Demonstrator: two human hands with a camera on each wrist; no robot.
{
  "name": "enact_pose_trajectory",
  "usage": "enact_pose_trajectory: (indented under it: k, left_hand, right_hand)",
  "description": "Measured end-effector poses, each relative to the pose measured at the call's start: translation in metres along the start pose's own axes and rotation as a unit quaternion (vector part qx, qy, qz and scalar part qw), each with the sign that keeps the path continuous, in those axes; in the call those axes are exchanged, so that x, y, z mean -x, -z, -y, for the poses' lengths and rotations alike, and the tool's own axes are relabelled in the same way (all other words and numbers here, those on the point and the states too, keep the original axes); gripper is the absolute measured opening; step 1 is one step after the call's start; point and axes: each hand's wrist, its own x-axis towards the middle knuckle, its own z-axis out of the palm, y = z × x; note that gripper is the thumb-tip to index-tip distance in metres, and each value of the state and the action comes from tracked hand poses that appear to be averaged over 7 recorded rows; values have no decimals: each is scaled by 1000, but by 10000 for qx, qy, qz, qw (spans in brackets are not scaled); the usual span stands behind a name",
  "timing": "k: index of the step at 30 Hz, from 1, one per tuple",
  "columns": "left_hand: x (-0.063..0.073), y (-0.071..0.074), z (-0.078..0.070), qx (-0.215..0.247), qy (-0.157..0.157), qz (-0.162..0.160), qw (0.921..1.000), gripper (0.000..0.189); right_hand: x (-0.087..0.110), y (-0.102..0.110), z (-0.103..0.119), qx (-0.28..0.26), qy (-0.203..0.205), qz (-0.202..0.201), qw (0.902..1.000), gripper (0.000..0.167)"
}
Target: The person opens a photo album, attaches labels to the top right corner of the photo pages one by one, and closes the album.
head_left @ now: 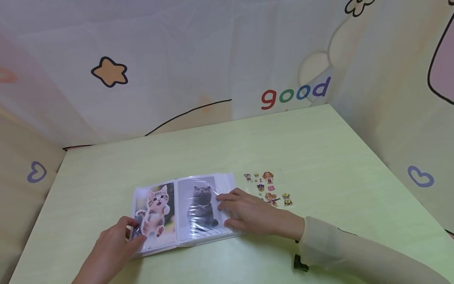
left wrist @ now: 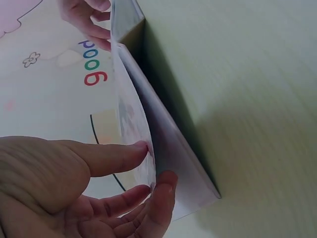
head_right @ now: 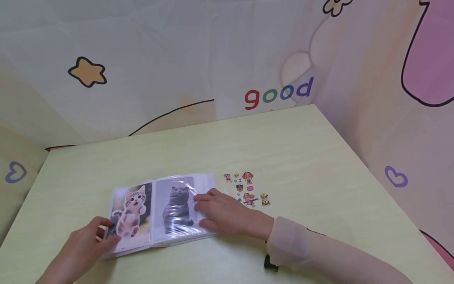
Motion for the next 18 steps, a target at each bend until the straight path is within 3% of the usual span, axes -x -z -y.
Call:
enact_pose_trajectory:
  k: [5,13,18]
  left_hand:
    - [-2,-4,-2,-256,135,91,9995,55]
    - [-1,-6,-3,-496,-212,-283,9981,52]
    - [-2,-5,-3,-919,-223,-275,9951,48]
  right_hand:
    - [0,-1,0,38,-29,40,10000,43]
    - [0,-4,0,118,-25,-62,9999,43]
    - [0,-4,0,150,-44,-178,9997,41]
